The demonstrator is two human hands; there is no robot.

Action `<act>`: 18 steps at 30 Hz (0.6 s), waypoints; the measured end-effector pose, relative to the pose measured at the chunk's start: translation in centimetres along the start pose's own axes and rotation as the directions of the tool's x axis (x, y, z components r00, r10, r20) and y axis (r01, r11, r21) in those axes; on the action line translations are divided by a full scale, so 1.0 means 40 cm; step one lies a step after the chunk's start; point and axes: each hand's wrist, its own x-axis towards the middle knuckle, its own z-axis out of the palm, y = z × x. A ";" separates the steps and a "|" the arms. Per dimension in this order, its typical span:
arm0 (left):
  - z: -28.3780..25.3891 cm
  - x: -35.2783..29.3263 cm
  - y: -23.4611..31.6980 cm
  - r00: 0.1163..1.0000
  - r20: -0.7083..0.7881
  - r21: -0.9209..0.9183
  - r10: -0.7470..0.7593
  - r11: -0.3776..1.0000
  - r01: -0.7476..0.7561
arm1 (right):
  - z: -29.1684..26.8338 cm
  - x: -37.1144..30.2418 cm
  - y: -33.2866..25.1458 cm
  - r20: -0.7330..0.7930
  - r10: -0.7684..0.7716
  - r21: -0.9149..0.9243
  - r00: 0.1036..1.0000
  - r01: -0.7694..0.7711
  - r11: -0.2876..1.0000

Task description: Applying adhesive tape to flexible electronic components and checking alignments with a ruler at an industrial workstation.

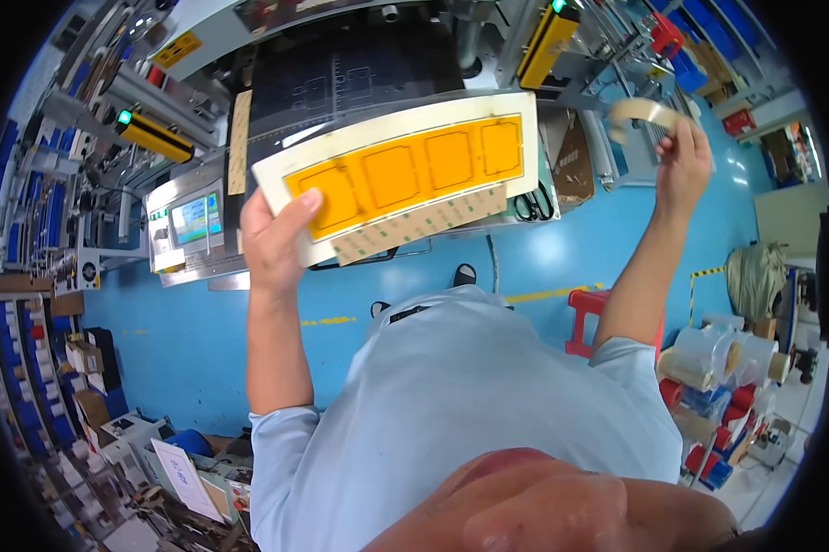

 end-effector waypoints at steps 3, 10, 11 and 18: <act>0.005 0.012 -0.023 1.000 -0.011 -0.015 0.002 1.000 -0.002 | -0.259 -0.008 0.138 -0.145 0.117 -0.144 0.982 -0.138 0.980; 0.103 0.063 -0.075 0.997 0.034 0.041 -0.069 0.997 0.067 | -0.501 -0.109 0.459 -0.275 0.543 -0.397 0.793 -0.608 0.688; 0.081 0.070 -0.070 0.997 0.032 0.068 -0.075 0.995 0.073 | -0.476 -0.149 0.527 -0.291 0.577 -0.341 0.763 -0.646 0.683; 0.098 0.073 -0.133 0.992 -0.074 0.056 -0.102 0.993 0.106 | -0.398 -0.047 0.822 -0.229 0.611 -0.587 0.758 -0.608 0.534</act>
